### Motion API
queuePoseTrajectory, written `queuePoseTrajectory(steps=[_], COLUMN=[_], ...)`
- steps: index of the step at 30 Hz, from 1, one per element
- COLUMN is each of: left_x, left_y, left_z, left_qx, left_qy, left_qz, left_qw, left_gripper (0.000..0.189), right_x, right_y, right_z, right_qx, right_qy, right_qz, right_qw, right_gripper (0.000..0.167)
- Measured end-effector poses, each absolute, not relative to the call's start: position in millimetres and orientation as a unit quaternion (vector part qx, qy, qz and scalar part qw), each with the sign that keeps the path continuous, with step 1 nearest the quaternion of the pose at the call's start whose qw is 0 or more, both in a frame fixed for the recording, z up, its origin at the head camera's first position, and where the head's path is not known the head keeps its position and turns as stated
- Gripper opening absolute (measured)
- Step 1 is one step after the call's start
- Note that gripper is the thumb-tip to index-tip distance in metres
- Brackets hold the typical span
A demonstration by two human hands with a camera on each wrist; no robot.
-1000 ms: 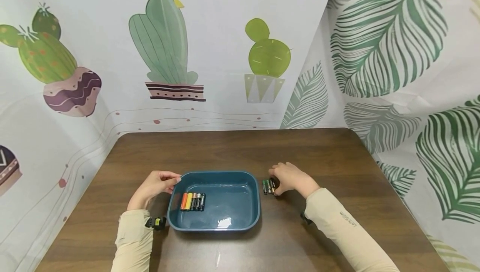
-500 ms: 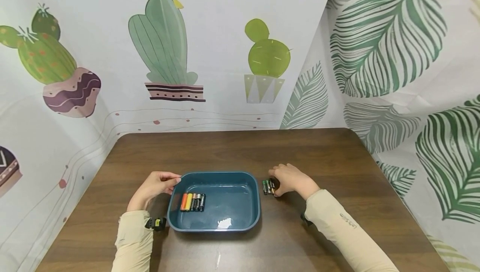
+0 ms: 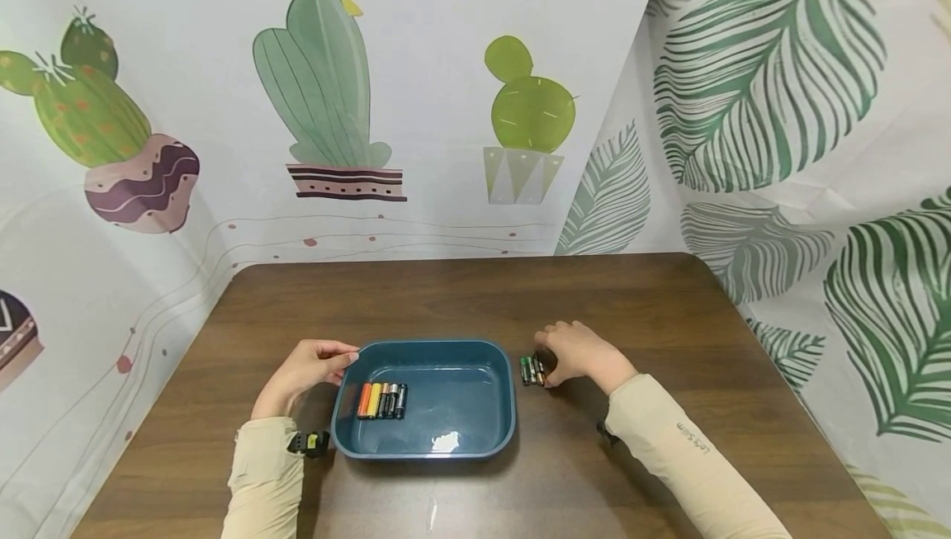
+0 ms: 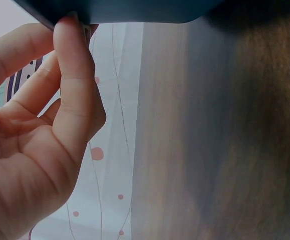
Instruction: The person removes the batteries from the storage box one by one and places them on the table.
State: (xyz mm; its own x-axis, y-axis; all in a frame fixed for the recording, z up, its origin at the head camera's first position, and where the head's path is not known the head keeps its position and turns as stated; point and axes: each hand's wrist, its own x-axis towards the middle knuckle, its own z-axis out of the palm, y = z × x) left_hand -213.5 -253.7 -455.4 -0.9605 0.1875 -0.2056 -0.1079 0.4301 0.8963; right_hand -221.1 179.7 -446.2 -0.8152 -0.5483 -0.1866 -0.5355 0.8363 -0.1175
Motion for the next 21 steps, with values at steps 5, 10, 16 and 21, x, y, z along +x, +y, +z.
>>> queuePoseTrajectory(steps=[5, 10, 16, 21], left_x=[-213, -213, -215, -214], left_y=[-253, -253, -254, -254], left_z=[-455, -456, -456, -457], left_qx=[0.029, 0.027, 0.026, 0.027], left_qy=[0.833, 0.838, 0.837, 0.837], left_qz=[0.535, 0.527, 0.529, 0.529], left_qw=[0.139, 0.14, 0.138, 0.139], left_gripper=[0.031, 0.031, 0.031, 0.031], right_x=[-222, -223, -224, -223], right_y=[179, 173, 160, 145], right_z=[-434, -421, -407, -396], right_qx=[-0.277, -0.291, -0.315, -0.331], right_qy=[0.955, 0.953, 0.947, 0.942], right_qz=[-0.038, -0.047, -0.054, -0.053], right_qw=[0.1, 0.07, 0.026, 0.008], right_gripper=[0.055, 0.048, 0.037, 0.032])
